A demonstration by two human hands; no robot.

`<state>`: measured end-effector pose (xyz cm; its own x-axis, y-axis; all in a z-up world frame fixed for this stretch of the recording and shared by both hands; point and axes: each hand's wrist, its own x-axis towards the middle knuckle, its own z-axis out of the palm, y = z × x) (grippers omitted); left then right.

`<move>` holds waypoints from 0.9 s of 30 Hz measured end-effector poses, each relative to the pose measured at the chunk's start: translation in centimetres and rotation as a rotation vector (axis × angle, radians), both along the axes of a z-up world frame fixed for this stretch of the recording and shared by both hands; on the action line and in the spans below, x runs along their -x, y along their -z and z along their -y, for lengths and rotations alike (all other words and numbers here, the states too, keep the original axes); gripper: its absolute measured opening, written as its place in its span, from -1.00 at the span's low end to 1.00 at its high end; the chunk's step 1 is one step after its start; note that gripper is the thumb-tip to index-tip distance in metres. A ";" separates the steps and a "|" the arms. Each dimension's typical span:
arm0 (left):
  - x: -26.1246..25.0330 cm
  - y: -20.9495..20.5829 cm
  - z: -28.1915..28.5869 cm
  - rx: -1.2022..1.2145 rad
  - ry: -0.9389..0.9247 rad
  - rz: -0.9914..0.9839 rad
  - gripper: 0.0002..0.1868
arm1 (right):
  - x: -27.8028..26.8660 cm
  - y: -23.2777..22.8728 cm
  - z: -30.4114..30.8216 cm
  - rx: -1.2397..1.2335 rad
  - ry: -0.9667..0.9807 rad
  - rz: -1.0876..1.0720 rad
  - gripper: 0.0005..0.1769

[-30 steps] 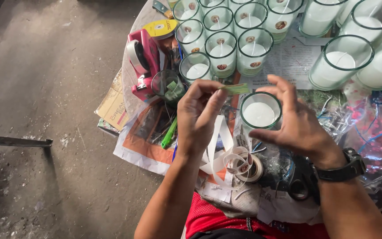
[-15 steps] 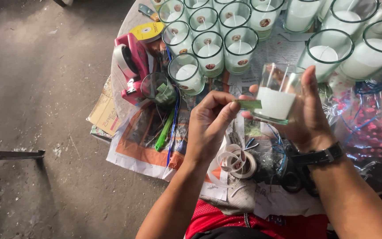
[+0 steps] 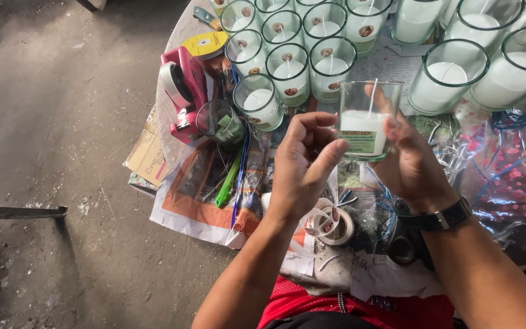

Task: The person is manually applying small adhesive labels to the sides of glass candle jars.

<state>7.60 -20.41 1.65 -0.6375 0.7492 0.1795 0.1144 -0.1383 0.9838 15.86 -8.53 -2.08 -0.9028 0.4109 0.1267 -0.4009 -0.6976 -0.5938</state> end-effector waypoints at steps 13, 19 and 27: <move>-0.5 -1.0 -0.3 0.104 -0.101 -0.201 -0.70 | -0.1 -1.0 0.6 -0.254 0.031 0.140 -0.05; -0.6 -1.0 -0.1 0.099 -0.115 -0.214 -0.71 | -0.1 -1.5 0.8 -0.289 0.026 0.144 0.00; -0.5 -0.9 0.1 0.096 -0.125 -0.261 -0.70 | 0.1 -1.1 0.9 -0.261 0.007 0.057 -0.08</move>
<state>8.12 -20.55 2.50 -0.6677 0.6891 0.2816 0.3752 -0.0151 0.9268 15.75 -9.44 -1.01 -0.9089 0.3770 0.1783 -0.3657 -0.5151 -0.7751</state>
